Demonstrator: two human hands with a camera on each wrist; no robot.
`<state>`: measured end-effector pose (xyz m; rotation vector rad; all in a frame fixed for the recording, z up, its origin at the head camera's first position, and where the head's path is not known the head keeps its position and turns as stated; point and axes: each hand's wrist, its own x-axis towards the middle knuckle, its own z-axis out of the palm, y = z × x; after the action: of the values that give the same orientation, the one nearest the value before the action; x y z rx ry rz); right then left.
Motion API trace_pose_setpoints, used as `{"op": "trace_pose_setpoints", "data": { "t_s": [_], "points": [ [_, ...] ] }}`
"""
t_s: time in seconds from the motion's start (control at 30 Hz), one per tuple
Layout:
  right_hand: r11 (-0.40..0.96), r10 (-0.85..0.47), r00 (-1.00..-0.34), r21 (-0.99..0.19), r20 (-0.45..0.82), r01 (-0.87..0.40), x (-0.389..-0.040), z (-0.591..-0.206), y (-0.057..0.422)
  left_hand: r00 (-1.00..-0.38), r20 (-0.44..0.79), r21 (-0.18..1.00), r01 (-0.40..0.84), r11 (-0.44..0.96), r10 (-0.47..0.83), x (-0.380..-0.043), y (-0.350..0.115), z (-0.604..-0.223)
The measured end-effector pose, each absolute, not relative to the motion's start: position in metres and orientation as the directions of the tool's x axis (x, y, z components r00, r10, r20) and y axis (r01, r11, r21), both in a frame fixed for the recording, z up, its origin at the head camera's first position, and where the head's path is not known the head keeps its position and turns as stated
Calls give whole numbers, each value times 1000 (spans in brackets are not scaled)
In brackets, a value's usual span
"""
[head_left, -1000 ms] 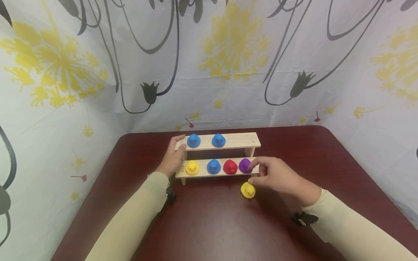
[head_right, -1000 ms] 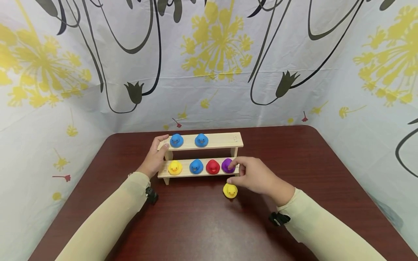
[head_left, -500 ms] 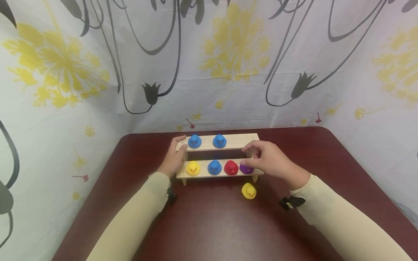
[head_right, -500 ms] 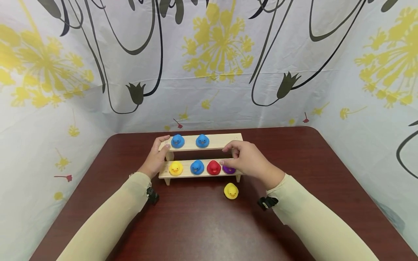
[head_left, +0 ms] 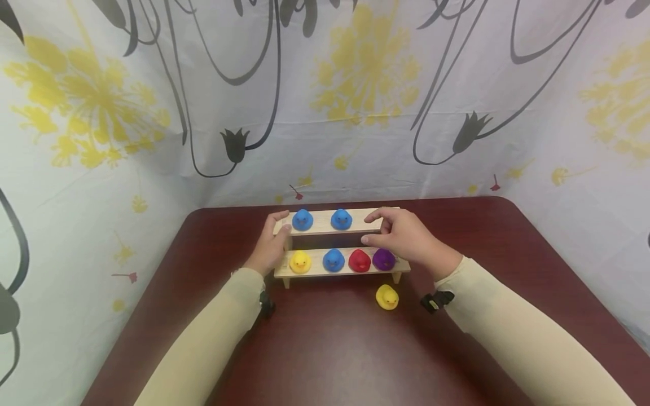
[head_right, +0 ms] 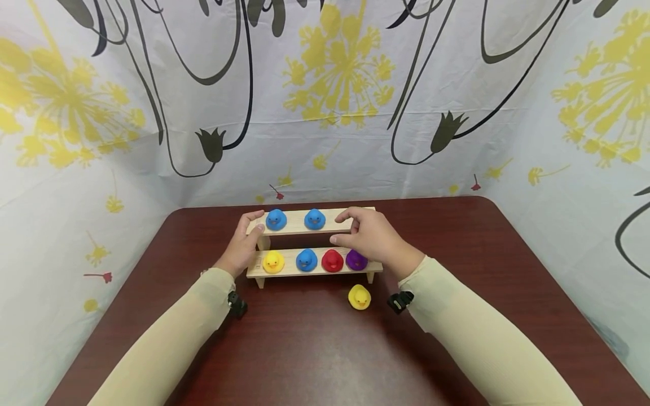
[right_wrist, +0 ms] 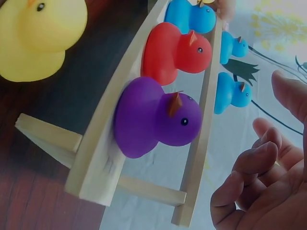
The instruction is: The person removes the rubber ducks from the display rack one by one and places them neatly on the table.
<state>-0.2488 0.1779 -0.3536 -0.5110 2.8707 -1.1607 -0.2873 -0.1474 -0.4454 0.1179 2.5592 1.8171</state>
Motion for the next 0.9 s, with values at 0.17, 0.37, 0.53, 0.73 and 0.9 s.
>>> {"op": "trace_pose_setpoints", "data": {
  "t_s": [0.17, 0.37, 0.53, 0.73, 0.9],
  "points": [
    [661, -293, -945, -683, 146, -310, -256, -353, 172, -996, 62, 943, 81, 322, 68, -288, -146, -445],
    [669, -274, -954, -688, 126, -283, -263, -347, 165, -996, 57, 943, 75, 324, 65, -287, -147, -444],
    [668, -272, -954, -689, 126, -281, -267, -346, 160, -997, 41, 944, 58, 324, 59, -285, -147, -443],
    [641, -282, -946, -703, 158, -309, -270, -348, 157, -996, 62, 942, 78, 326, 61, -287, -148, -445],
    [631, -278, -950, -719, 140, -291, -272, -350, 155, -995, 71, 942, 88, 323, 65, -288, -147, -446]
  ]
}}
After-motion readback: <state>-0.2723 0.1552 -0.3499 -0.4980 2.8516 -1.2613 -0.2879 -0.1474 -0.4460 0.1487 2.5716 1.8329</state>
